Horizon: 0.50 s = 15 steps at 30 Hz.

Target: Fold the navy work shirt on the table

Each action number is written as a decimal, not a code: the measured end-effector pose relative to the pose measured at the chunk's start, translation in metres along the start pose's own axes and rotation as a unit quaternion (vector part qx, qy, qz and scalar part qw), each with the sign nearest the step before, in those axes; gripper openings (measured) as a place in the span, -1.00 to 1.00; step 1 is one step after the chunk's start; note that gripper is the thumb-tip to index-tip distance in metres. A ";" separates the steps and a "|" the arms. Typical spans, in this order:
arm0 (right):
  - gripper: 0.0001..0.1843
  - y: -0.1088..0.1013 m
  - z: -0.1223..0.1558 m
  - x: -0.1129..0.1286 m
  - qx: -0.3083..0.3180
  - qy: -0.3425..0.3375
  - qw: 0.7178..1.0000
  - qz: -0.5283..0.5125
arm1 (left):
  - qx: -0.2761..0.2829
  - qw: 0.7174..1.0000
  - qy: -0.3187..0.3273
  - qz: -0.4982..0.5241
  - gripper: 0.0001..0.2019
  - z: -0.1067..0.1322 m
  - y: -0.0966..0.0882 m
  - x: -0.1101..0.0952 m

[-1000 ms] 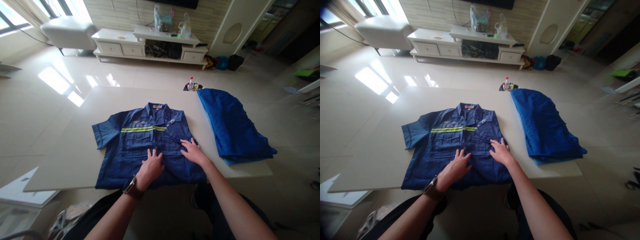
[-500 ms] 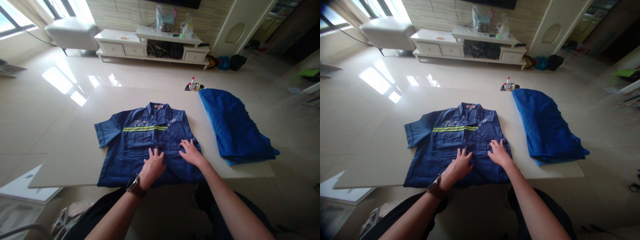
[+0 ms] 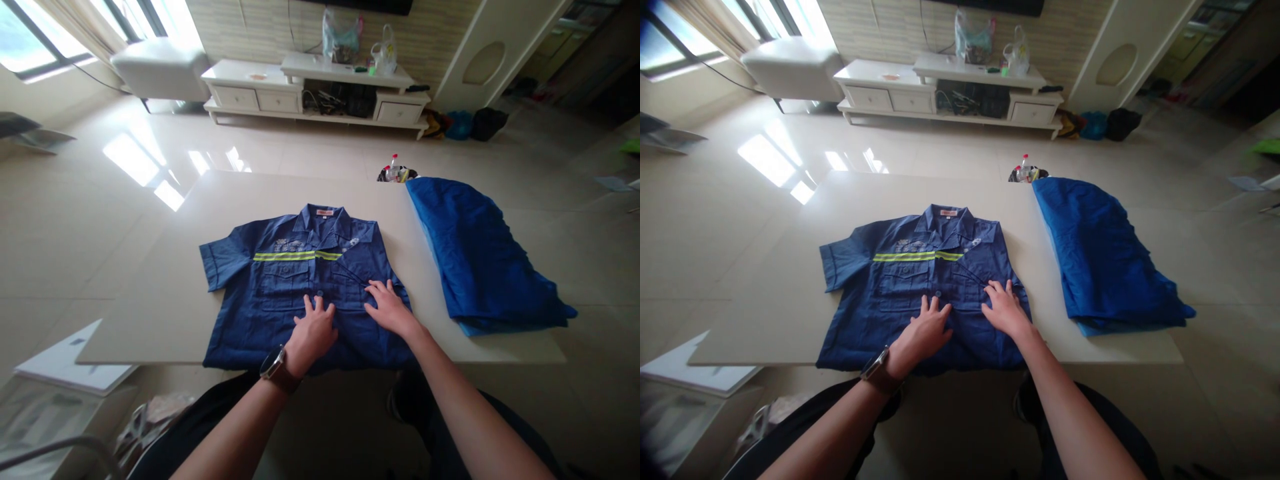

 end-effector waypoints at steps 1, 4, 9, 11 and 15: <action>-0.49 0.000 0.000 0.001 0.001 0.004 1.000 0.001 | 0.002 1.000 -0.001 0.000 -0.46 0.000 -0.001 0.000; -0.49 -0.002 0.003 0.004 0.007 0.018 1.000 0.004 | 0.007 1.000 -0.001 -0.001 -0.46 0.001 -0.002 -0.001; -0.47 -0.006 0.006 0.009 0.025 0.044 0.999 0.011 | 0.006 1.000 0.002 0.002 -0.45 0.001 -0.002 0.000; -0.47 -0.006 0.007 0.010 0.026 0.044 0.999 0.012 | 0.003 1.000 0.003 0.002 -0.45 0.001 -0.002 0.000; -0.48 -0.006 0.007 0.010 0.020 0.039 0.999 0.009 | 0.010 1.000 -0.001 0.005 -0.45 0.001 -0.002 -0.001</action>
Point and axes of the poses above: each hand's wrist, its own z-axis away from the middle knuckle, its own y-axis out of the palm, x = y × z, the point moved 3 cm from there along -z, towards the middle knuckle, and after that the axes turned 15 degrees about y, right-handed, at the moved point
